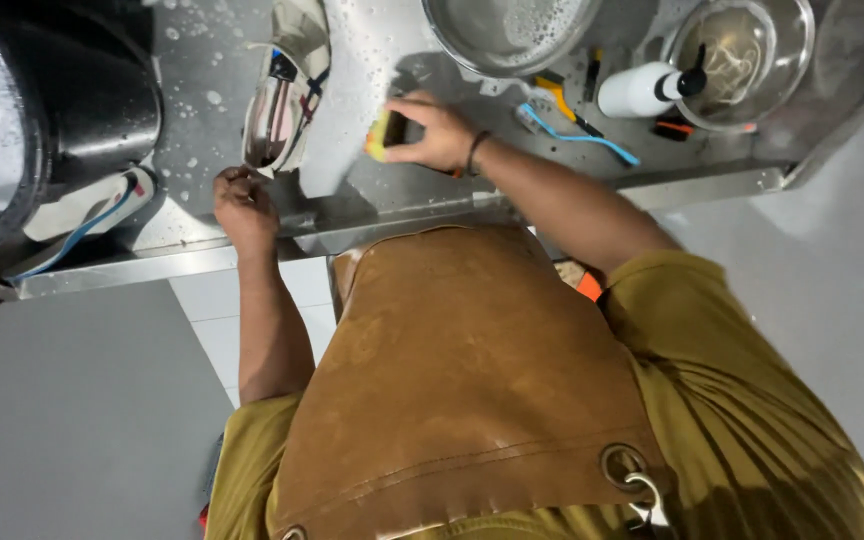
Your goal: The person scrubs a white sneaker with a blue sole using multiple brushes and a cleaning solution in a sink. They rotate the shoe to clean the sole, sides, and upper, repeatedly dipping brushes into soapy water and applying liquid cleaner from a bottle.
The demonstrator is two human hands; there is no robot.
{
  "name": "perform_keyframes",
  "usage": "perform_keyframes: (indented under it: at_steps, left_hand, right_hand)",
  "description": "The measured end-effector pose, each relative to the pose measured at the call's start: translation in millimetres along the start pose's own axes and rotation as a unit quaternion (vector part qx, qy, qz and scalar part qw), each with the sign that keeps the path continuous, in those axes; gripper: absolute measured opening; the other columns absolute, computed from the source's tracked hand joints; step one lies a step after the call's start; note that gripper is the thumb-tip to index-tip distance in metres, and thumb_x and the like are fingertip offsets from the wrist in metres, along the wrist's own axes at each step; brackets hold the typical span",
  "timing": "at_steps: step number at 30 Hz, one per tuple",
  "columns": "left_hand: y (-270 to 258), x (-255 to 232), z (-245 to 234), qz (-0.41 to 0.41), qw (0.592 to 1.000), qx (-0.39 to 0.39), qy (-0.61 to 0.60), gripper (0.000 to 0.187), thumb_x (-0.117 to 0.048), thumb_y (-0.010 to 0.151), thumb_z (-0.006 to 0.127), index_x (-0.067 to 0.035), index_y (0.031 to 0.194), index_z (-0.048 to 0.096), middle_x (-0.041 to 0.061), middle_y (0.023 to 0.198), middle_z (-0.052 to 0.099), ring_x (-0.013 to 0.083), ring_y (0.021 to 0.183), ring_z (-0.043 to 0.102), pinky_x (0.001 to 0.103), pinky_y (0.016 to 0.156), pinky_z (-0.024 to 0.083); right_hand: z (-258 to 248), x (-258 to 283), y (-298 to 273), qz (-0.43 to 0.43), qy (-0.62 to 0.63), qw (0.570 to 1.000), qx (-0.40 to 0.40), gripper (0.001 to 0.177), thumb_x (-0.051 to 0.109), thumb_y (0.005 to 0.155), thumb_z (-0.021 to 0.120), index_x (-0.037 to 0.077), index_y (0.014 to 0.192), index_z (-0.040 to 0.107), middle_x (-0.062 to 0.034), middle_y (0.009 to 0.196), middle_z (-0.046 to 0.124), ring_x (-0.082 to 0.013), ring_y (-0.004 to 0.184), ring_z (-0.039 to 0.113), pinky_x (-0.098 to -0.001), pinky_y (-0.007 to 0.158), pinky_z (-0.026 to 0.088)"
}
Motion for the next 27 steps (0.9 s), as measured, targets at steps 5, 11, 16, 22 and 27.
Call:
perform_keyframes:
  at_steps: [5, 11, 16, 22, 27]
  left_hand:
    - [10.2, -11.5, 5.0, -0.009, 0.972, -0.090, 0.216, 0.009, -0.006, 0.068, 0.059, -0.009, 0.073, 0.066, 0.007, 0.078, 0.063, 0.0287, 0.064, 0.061, 0.040, 0.051, 0.048]
    - [82.0, -53.8, 30.9, -0.099, 0.980, 0.127, 0.121, 0.024, -0.020, 0.101, 0.061, -0.007, 0.118, 0.071, 0.019, 0.096, 0.073, 0.0401, 0.094, 0.072, 0.050, 0.081, 0.056]
    - [110.9, -30.4, 72.5, 0.036, 0.972, 0.208, 0.103, 0.034, -0.025, 0.100, 0.058, -0.015, 0.130, 0.070, 0.019, 0.117, 0.072, 0.0423, 0.109, 0.066, 0.049, 0.096, 0.052]
    - [125.1, -29.4, 75.9, -0.010, 0.975, 0.218, -0.043, 0.038, -0.015, 0.099, 0.048, 0.000, 0.127, 0.068, 0.024, 0.137, 0.062, 0.0407, 0.131, 0.054, 0.042, 0.113, 0.040]
    - [130.0, -18.9, 80.6, -0.057, 0.951, 0.302, 0.014, 0.053, -0.042, 0.101, 0.040, -0.018, 0.144, 0.060, 0.017, 0.143, 0.060, 0.0411, 0.127, 0.056, 0.049, 0.103, 0.044]
  right_hand:
    - [62.5, -24.4, 57.0, 0.008, 0.182, 0.983, 0.025, 0.076, 0.044, 0.085, 0.086, 0.029, 0.151, 0.052, -0.0193, 0.160, 0.030, -0.0371, 0.150, 0.028, -0.0512, 0.123, 0.023]
    - [9.6, 7.3, 15.2, 0.177, -0.248, 0.925, 0.226, 0.080, 0.040, 0.074, 0.087, 0.013, 0.144, 0.059, -0.0286, 0.155, 0.035, -0.0492, 0.144, 0.037, -0.0576, 0.115, 0.038]
    - [-108.6, 24.1, -0.5, 0.092, -0.013, 0.995, -0.042, 0.037, 0.038, 0.082, 0.082, 0.018, 0.109, 0.065, -0.0075, 0.108, 0.056, -0.0256, 0.103, 0.055, -0.0404, 0.084, 0.048]
    - [-136.5, -118.5, 56.4, 0.297, -0.089, 0.894, -0.324, 0.067, 0.057, 0.066, 0.086, 0.018, 0.119, 0.074, -0.0065, 0.116, 0.062, -0.0275, 0.108, 0.064, -0.0375, 0.093, 0.049]
    - [-86.4, 9.8, 96.8, -0.063, -0.101, 0.886, -0.449, 0.016, 0.008, 0.085, 0.082, 0.009, 0.098, 0.073, -0.0094, 0.098, 0.069, -0.0288, 0.093, 0.062, -0.0422, 0.084, 0.050]
Point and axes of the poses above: each hand's wrist, its own y-axis towards the middle knuckle, its own z-axis out of the palm, x = y × z, the point moved 1 cm from there along y, towards the middle knuckle
